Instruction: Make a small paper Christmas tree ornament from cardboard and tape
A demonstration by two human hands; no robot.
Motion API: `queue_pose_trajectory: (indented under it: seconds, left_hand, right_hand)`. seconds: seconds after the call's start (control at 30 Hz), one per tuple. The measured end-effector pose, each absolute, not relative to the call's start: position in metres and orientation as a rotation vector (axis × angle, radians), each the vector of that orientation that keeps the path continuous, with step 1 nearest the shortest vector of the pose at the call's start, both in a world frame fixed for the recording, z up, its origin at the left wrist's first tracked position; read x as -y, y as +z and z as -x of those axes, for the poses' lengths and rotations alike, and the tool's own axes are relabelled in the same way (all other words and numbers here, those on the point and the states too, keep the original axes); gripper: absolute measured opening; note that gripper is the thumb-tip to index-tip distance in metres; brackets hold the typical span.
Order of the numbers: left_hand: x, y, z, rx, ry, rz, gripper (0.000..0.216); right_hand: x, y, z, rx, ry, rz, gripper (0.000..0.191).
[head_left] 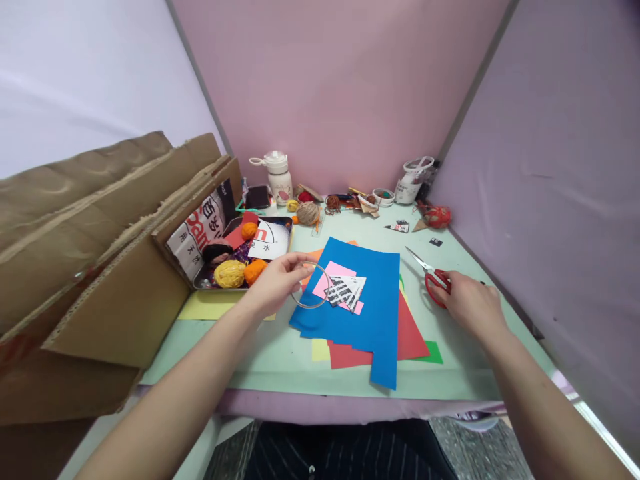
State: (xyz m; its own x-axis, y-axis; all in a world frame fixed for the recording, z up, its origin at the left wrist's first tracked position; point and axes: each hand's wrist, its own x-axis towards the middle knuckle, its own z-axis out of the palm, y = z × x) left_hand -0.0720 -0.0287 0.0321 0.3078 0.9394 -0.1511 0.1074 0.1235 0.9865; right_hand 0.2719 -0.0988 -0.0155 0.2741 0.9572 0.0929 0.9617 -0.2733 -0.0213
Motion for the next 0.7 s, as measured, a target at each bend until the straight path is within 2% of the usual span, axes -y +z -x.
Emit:
queue_pose_trajectory:
  seconds: [0.17,0.33,0.4,0.47,0.57,0.63,0.7]
  left_hand:
    - [0.029,0.02,0.061,-1.055,0.917,-1.181,0.031]
    - [0.016,0.015,0.049,-1.096,0.952,-1.183,0.027]
    - [0.004,0.015,0.041,-1.179,1.06,-1.196,0.028]
    - [-0.009,0.015,0.034,-1.27,1.202,-1.266,0.034]
    - [-0.028,0.012,0.028,-1.406,1.347,-1.556,0.039]
    - [-0.037,0.007,0.027,-1.462,1.317,-1.86,0.038]
    - [-0.041,0.0,0.028,-1.528,1.129,-2.145,0.037]
  right_hand:
    - [0.094,-0.025,-0.271,1.834,-0.08,2.531,0.041]
    - [0.08,-0.002,-0.248,1.961,-0.335,2.368,0.036]
    - [0.068,0.008,-0.227,2.096,-0.231,2.136,0.035]
    - [0.056,0.012,-0.2,2.285,0.045,1.841,0.038]
    - [0.043,0.009,-0.166,2.414,0.174,1.751,0.052]
    - [0.039,0.002,-0.152,2.466,0.176,1.765,0.06]
    - [0.036,-0.007,-0.147,2.484,0.189,1.778,0.063]
